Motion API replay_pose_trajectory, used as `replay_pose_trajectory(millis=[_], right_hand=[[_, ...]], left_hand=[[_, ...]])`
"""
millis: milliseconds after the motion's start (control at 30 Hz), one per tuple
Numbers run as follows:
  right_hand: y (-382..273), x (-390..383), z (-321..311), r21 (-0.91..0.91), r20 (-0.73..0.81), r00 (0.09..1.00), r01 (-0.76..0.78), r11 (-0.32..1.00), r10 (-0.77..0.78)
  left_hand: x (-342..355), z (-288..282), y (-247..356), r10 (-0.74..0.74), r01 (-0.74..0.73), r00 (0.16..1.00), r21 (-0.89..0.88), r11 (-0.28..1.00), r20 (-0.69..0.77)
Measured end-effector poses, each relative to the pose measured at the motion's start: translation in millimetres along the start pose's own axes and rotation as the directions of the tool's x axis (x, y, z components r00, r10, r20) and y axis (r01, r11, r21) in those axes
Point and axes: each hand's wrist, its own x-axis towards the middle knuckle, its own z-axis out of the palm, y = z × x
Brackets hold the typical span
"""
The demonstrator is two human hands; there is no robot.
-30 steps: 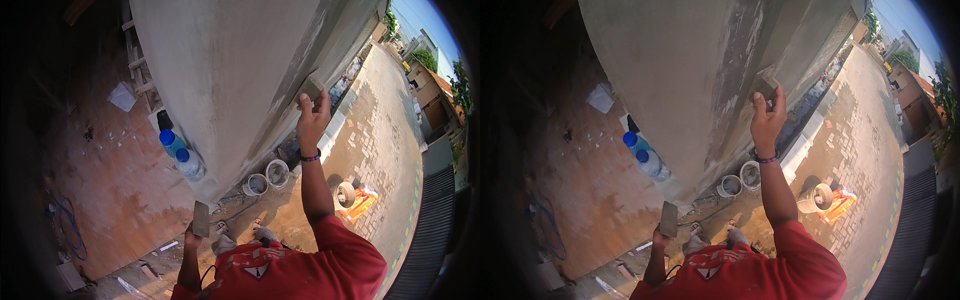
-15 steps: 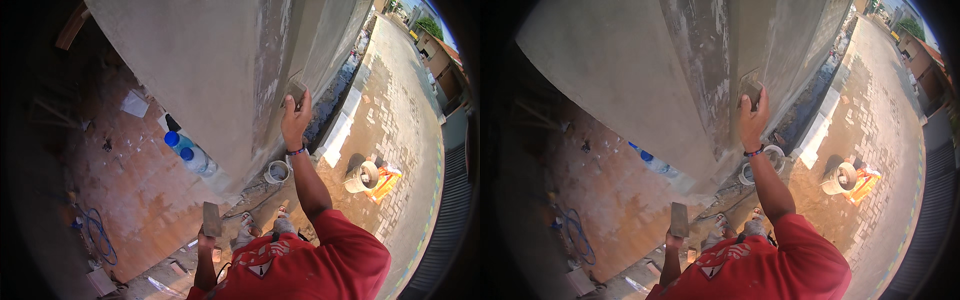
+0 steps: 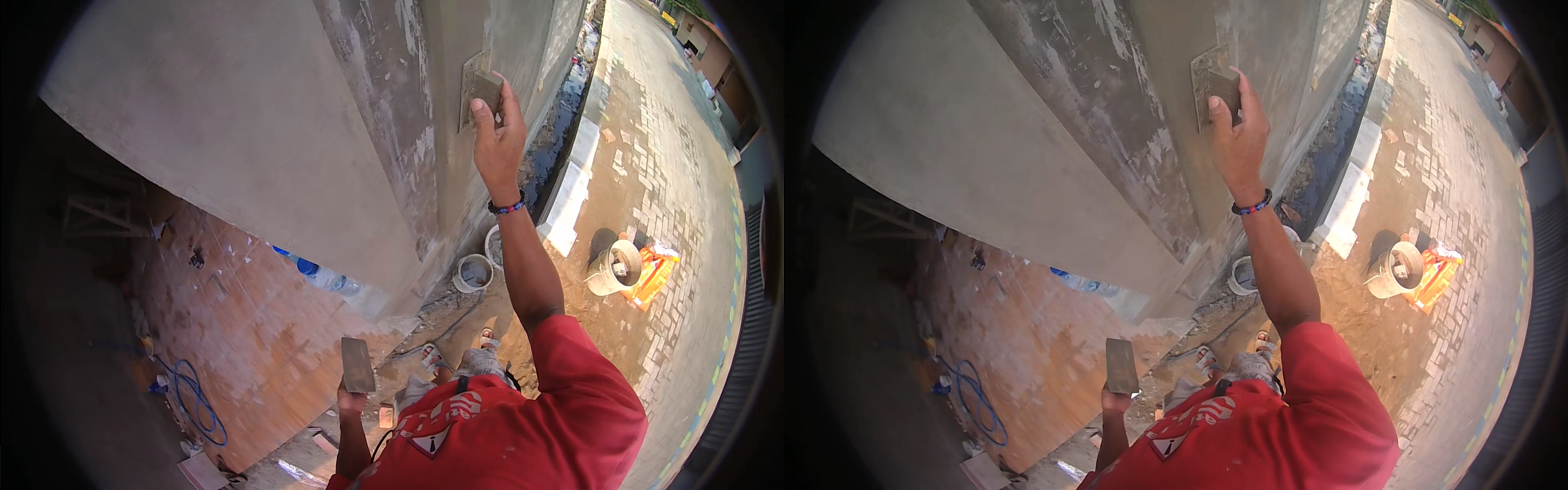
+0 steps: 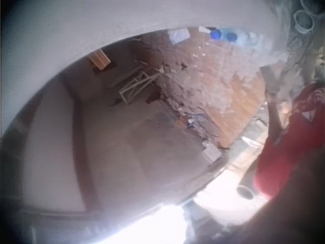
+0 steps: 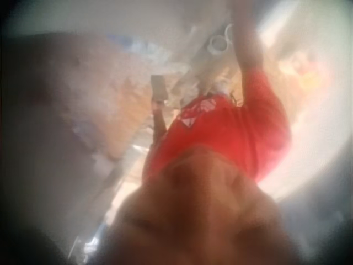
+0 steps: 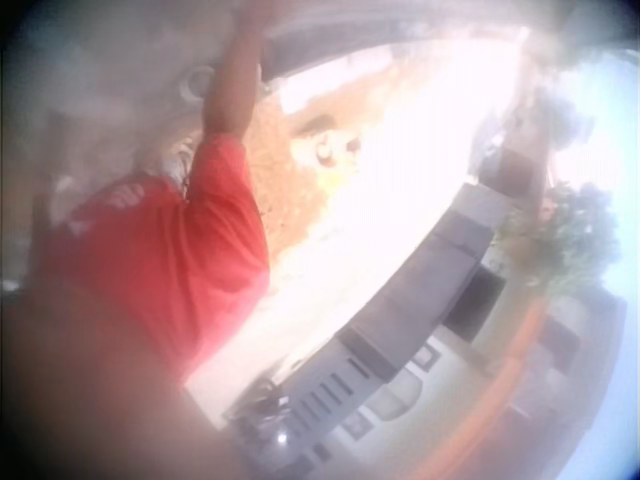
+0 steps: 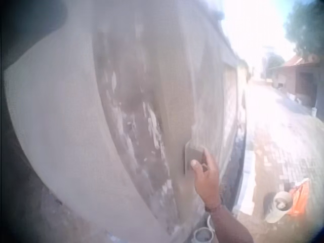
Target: The person scoops cement from a bucket with a trowel and applies it to a wall, smoothing the surface with a float. The person works on different sections of the wall, repeatedly applying and smoothing the cement.
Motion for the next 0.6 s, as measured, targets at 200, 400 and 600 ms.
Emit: replay_pose_trajectory(millis=[200, 400, 600], right_hand=[[105.8, -136.9, -27.3, -0.001, 0.101, 0.883, -0.461, 0.888, 0.458], [0.7, -4.1, -24.3, 0.093, 0.016, 0.998, -0.064, 0.994, 0.062], [61.6, -58.0, -2.5, -0.112, -0.062, 0.997, -0.062, 0.992, 0.055]], left_hand=[[-1.5, 3.9, -0.6, -0.005, 0.006, 1.000, 0.037, 0.999, -0.028], [8.5, -19.0, 6.2, 0.040, -0.041, 0.999, 0.030, 0.999, 0.029], [8.3, -7.0, 1.4, -0.031, 0.034, 0.998, -0.072, 0.997, 0.050]])
